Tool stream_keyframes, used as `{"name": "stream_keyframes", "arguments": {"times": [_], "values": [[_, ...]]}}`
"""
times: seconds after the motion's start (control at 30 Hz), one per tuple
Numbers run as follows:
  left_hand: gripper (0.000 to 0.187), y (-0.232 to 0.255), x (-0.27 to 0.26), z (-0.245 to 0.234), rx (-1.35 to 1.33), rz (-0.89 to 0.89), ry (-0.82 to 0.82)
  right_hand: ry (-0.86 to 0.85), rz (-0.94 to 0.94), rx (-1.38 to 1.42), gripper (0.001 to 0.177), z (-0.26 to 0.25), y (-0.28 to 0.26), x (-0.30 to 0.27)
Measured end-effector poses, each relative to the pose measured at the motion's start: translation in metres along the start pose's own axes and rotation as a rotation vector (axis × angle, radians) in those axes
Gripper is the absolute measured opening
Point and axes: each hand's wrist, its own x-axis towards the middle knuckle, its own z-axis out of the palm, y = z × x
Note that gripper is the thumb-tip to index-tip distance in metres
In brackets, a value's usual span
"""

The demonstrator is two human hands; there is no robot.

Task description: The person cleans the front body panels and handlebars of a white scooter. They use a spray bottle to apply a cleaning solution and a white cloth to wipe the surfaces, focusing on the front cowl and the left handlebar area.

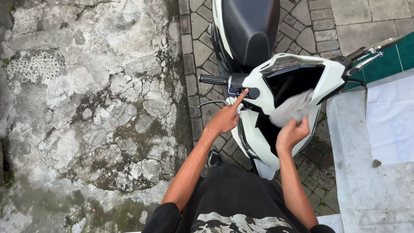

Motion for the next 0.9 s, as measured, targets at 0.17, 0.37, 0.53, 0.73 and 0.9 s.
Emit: {"name": "stream_keyframes", "arguments": {"times": [0.17, 0.37, 0.53, 0.73, 0.9], "values": [[0.086, -0.003, -0.001, 0.004, 0.024, -0.011, -0.008, -0.394, -0.454, 0.040, 0.013, 0.072, -0.096, 0.064], [0.081, -0.020, 0.009, 0.020, 0.034, -0.027, -0.006, -1.187, -0.704, -0.244, 0.044, 0.120, -0.110, 0.088], [0.075, -0.039, 0.017, 0.033, 0.038, -0.027, -0.007, -1.365, -0.732, -0.294, 0.048, 0.122, -0.124, 0.087], [0.069, -0.081, 0.039, 0.062, 0.081, -0.018, -0.022, -1.462, -0.756, -0.424, 0.057, 0.114, -0.134, 0.075], [0.044, -0.084, 0.042, 0.072, 0.115, -0.032, 0.001, -1.307, -1.061, -0.519, 0.057, 0.120, -0.116, 0.064]]}}
